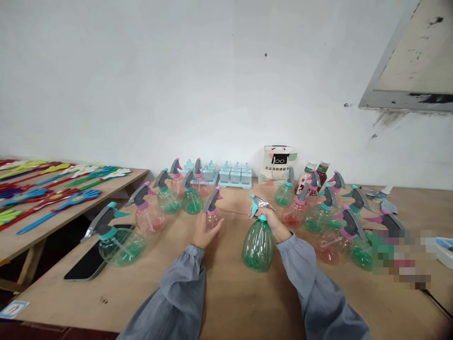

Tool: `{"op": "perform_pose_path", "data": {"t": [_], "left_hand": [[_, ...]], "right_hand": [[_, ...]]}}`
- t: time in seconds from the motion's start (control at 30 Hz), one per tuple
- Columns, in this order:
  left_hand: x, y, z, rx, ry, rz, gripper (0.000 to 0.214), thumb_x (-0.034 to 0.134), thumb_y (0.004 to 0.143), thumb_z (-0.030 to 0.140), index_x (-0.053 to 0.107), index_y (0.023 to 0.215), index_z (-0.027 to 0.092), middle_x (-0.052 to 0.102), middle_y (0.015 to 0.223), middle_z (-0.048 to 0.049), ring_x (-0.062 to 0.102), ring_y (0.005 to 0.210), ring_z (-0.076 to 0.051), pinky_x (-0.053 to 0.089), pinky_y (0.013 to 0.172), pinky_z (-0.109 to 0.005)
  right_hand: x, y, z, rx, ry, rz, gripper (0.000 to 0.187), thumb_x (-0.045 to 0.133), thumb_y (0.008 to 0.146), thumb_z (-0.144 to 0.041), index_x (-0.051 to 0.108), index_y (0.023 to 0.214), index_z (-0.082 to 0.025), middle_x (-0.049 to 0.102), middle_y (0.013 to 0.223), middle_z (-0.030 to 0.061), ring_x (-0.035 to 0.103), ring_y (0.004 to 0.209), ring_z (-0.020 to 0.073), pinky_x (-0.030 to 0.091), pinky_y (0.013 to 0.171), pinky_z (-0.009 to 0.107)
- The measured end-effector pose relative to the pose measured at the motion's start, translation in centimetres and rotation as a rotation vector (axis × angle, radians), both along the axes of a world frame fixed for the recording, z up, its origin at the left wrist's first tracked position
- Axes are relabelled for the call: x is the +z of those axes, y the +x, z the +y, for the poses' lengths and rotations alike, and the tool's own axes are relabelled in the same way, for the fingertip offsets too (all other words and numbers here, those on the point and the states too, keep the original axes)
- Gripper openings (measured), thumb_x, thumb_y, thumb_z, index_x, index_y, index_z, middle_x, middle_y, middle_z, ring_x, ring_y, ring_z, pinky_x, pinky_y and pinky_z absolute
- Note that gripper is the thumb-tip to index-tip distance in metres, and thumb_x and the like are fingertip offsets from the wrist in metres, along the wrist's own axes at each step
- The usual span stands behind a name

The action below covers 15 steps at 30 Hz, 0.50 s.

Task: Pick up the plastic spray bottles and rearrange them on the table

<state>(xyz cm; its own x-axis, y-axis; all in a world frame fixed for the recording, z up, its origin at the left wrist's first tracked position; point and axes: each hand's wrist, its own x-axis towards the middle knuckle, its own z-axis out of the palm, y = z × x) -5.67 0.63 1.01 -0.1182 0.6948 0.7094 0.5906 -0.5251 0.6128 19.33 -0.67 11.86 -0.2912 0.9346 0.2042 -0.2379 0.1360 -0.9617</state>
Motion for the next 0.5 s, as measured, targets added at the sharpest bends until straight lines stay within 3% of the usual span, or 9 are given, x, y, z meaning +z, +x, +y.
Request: {"op": "perform_pose_path", "data": {"t": [0.2, 0.37, 0.5], "left_hand": [[0.13, 0.13, -0.03, -0.002, 0.005, -0.014, 0.042, 0.073, 0.079, 0.046, 0.06, 0.11, 0.021, 0.066, 0.099, -0.008, 0.065, 0.102, -0.028, 0.053, 0.093, -0.047], [0.15, 0.11, -0.06, -0.014, -0.007, -0.012, 0.045, 0.071, 0.08, 0.046, 0.059, 0.115, 0.021, 0.066, 0.102, -0.0083, 0.065, 0.102, -0.027, 0.052, 0.093, -0.046], [0.2, 0.16, -0.14, -0.009, -0.012, -0.015, 0.045, 0.072, 0.079, 0.046, 0.06, 0.115, 0.021, 0.066, 0.101, -0.0077, 0.065, 0.101, -0.026, 0.052, 0.092, -0.045]], "right_hand": [[-0.12, -0.2, -0.41, 0.079, 0.039, 0.018, 0.023, 0.059, 0.056, -0.025, 0.073, 0.074, -0.022, 0.074, 0.08, 0.0042, 0.065, 0.083, 0.022, 0.046, 0.074, 0.032], [-0.63, -0.08, 0.4, -0.079, -0.054, 0.064, 0.013, 0.056, 0.052, -0.029, 0.065, 0.057, -0.022, 0.071, 0.069, 0.0041, 0.06, 0.068, 0.0188, 0.042, 0.062, 0.03], [-0.44, 0.07, 0.36, -0.043, -0.056, 0.048, 0.014, 0.057, 0.051, -0.028, 0.066, 0.059, -0.021, 0.071, 0.071, 0.0042, 0.059, 0.068, 0.0188, 0.043, 0.062, 0.03]]}}
